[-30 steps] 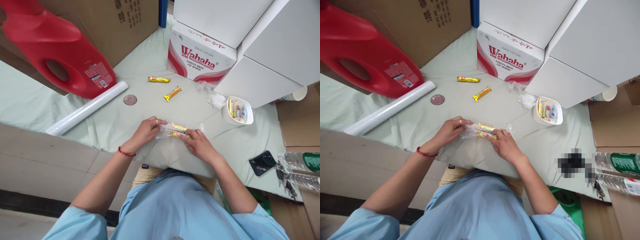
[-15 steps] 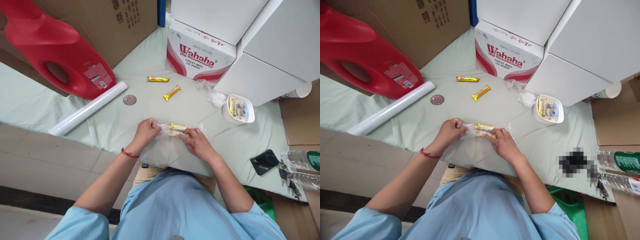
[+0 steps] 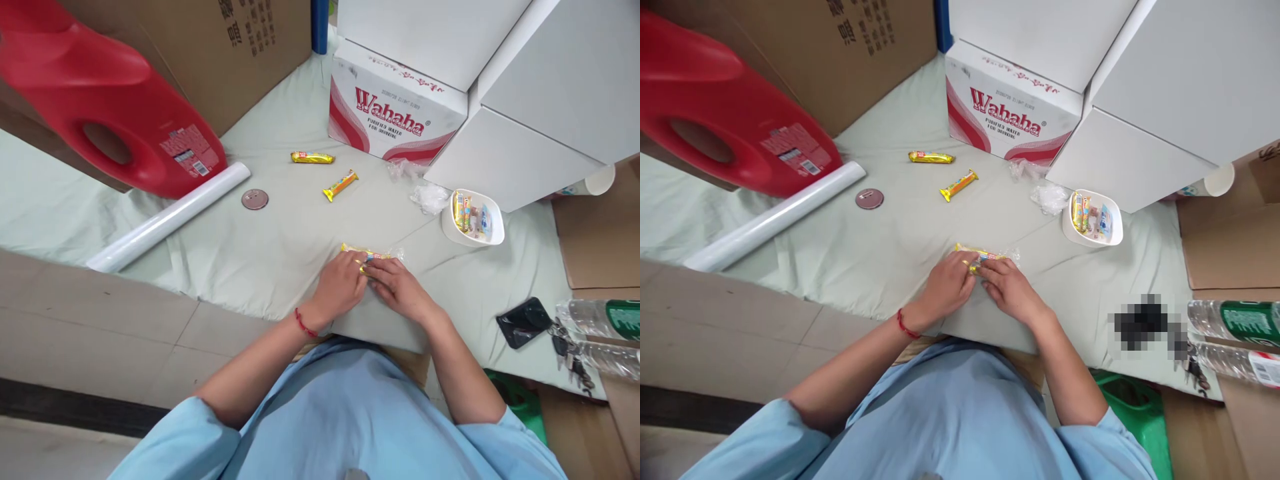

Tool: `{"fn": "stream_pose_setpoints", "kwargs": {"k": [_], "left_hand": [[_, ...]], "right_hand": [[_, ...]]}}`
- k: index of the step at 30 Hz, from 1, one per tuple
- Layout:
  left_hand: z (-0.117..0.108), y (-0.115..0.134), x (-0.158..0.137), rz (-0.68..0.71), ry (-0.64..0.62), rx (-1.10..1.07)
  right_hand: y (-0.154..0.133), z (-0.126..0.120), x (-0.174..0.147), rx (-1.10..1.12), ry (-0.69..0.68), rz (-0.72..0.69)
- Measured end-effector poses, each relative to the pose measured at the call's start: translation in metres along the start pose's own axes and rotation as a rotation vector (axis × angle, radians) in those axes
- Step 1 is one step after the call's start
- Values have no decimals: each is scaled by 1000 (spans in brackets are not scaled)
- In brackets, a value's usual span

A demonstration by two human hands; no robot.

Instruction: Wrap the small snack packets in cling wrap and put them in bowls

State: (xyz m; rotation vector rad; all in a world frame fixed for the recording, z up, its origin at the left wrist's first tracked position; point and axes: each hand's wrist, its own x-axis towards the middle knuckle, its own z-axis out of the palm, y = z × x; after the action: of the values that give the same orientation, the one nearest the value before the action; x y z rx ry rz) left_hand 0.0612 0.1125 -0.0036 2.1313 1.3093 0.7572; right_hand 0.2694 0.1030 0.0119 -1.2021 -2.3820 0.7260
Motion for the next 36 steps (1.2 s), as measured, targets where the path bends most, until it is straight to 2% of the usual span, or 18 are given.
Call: {"fn": "stream_pose_setpoints", "kwargs": {"k": [1, 3, 5, 7, 10, 12, 16, 20, 22, 25, 27, 30, 33, 36], "left_hand": [[3, -1, -3, 65, -22, 69], [7, -2, -10, 144, -49, 170], [11, -2, -16, 165, -40, 248], [16, -2, -20, 176, -20, 309], [22, -2, -25, 176, 56, 366], [24, -3, -26, 186, 102, 375], [26, -9, -24, 247, 70, 353], [27, -13, -24, 255, 52, 330], [28, -14, -24, 254, 60, 323], [30, -15, -25, 271, 66, 333], [31, -15, -25, 283, 60, 339], [34, -15, -24, 272, 44, 314], [34, -18, -24, 251, 32, 246], [29, -23, -26, 262, 20, 108]], "right_hand": [[4, -3, -4, 57, 55, 38], [14, -9, -12, 110, 249, 201], [25, -9, -16, 62, 460, 413], [34, -5, -16, -41, 541, 558], [41, 6, -11, -125, 443, 600], [41, 12, -8, -79, 419, 595], [35, 12, -6, 175, 530, 609], [27, 9, -8, 483, 515, 698], [22, 7, -8, 511, 525, 716], [9, 1, -1, 298, 566, 649], [0, -2, 11, 120, 545, 559], [-13, 4, 36, -58, 408, 456], [-20, 18, 59, -176, 270, 449], [-23, 30, 70, -210, 199, 453]]}}
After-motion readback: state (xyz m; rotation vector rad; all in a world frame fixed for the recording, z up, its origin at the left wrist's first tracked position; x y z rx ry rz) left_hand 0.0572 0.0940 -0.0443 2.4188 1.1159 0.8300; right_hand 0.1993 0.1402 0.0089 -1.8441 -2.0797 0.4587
